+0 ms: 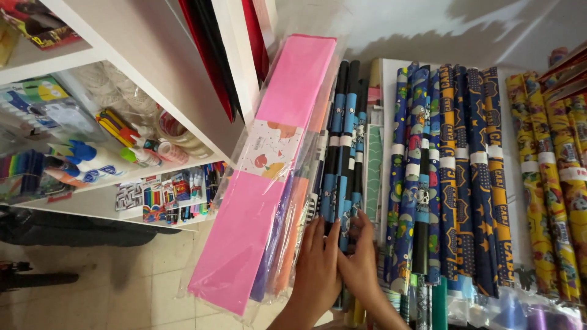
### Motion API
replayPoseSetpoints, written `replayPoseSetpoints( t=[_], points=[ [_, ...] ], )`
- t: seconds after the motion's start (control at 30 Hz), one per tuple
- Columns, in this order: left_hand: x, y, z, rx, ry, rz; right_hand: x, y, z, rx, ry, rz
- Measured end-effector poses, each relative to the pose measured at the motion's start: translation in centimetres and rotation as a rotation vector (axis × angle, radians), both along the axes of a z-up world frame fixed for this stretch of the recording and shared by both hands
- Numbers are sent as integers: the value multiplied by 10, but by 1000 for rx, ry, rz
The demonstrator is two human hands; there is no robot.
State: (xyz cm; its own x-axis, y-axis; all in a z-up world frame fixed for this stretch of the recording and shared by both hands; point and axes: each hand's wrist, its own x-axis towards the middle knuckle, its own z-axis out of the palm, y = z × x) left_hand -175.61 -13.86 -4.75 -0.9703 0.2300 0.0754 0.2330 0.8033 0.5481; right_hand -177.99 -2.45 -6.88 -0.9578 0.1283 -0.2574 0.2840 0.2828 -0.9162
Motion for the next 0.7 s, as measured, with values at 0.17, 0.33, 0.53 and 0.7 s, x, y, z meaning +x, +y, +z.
replayPoseSetpoints(
  t=[0.17, 0.33, 0.53, 0.7],
  points=[
    [3, 7, -6, 41, -54, -20, -1, 2, -1, -77, -7, 9],
    [-1, 6, 14, 151, -159, 5, -1, 4, 9, -217, -51, -5],
    [0, 3, 18, 207, -205, 11, 0, 4, 14, -217, -127, -17],
    [3, 5, 12, 178, -15, -8, -5, 7, 6, -304, -121, -25]
  ],
)
